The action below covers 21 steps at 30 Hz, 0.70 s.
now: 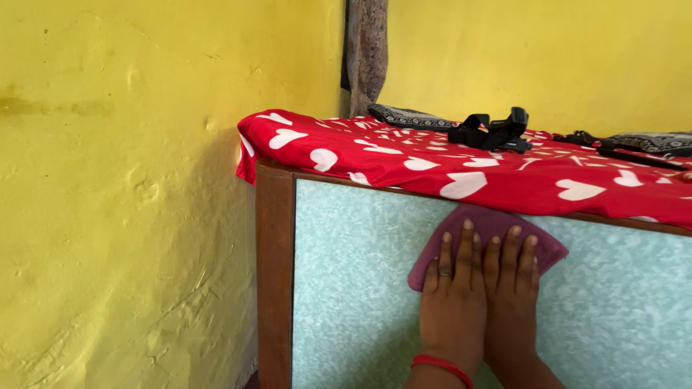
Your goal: The person wipes a light blue textured surface with a purple cloth. They spray a cleaning solution from a blue bottle onto the surface and continue wiping with the cloth.
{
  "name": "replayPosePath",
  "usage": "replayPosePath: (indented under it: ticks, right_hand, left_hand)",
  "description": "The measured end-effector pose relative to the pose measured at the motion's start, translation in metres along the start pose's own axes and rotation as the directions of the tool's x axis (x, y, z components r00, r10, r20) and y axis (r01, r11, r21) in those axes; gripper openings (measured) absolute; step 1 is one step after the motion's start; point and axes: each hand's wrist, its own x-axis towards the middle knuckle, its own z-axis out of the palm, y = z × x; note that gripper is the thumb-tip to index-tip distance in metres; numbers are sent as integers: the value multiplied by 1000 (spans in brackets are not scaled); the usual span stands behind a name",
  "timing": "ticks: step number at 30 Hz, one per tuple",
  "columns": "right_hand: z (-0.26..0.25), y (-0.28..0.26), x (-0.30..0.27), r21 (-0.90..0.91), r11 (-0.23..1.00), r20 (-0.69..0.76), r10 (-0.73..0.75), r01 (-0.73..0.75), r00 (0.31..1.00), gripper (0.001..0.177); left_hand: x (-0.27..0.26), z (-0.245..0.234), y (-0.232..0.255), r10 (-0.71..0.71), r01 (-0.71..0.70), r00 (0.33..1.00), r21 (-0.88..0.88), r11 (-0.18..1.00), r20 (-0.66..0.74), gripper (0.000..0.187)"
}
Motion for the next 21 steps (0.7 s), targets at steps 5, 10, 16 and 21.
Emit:
replayPosePath:
  ticks: [5,10,16,21]
  right_hand:
    - [22,-43,25,57,998,16,-29,28,999,76]
    - [29,-107,61,219,971,178,-136,96,975,83]
    - [34,-167,88,188,977,333,-156,97,930,78]
    - [38,-168,87,250,966,301,-134,57,944,82]
  left_hand:
    - [10,-29,-52,-31,18,977,62,998,212,86]
    - [19,-80,-119,-226,143,825,194,970,518,93]
    - [13,-119,-168,-399,378,741,156,913,540,95]
    - [10,-113,-171,-385,382,740,127,915,551,95]
